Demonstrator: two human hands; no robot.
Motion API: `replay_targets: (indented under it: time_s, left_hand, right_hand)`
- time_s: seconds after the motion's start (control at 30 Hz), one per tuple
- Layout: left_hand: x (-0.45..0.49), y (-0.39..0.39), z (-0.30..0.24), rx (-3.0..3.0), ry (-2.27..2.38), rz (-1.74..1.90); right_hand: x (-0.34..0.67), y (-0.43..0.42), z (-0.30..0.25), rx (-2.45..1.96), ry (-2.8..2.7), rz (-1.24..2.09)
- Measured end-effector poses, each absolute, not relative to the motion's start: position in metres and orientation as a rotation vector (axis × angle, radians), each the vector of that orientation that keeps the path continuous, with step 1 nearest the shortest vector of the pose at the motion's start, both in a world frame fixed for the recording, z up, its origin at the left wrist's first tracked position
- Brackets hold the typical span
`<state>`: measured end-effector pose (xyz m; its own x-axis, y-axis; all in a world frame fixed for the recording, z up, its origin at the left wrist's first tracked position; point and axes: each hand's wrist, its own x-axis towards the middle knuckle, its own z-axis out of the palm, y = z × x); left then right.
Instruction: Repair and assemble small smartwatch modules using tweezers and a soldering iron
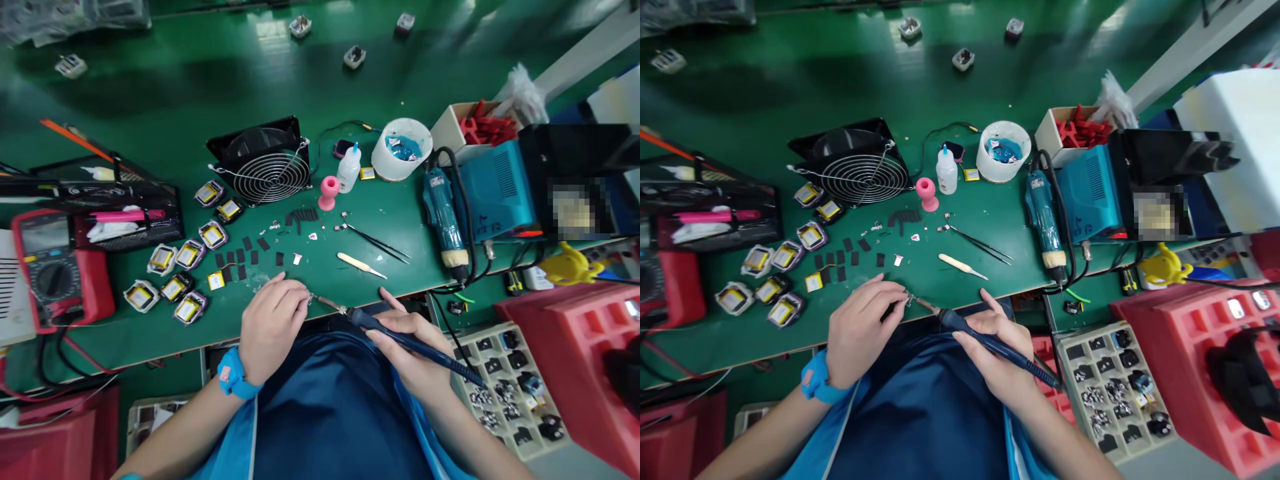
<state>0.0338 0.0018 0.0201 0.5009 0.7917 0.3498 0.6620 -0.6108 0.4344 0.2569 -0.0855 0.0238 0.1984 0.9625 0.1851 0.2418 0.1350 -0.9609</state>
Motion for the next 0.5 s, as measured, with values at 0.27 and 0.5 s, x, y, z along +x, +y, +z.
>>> replay_targets:
  time_s: [0.27, 0.5]
  left_hand:
    - [0.0338, -0.0008, 0.0164, 2.474, 1.269, 0.813]
    - [0.0341, -0.0011, 0.0167, 2.448, 1.278, 0.824]
  right_hand:
    - [0.2562, -0.0837, 0.0236, -1.371, -1.278, 0.788]
    - [0.2550, -0.0806, 0.0282, -1.380, -1.307, 0.734]
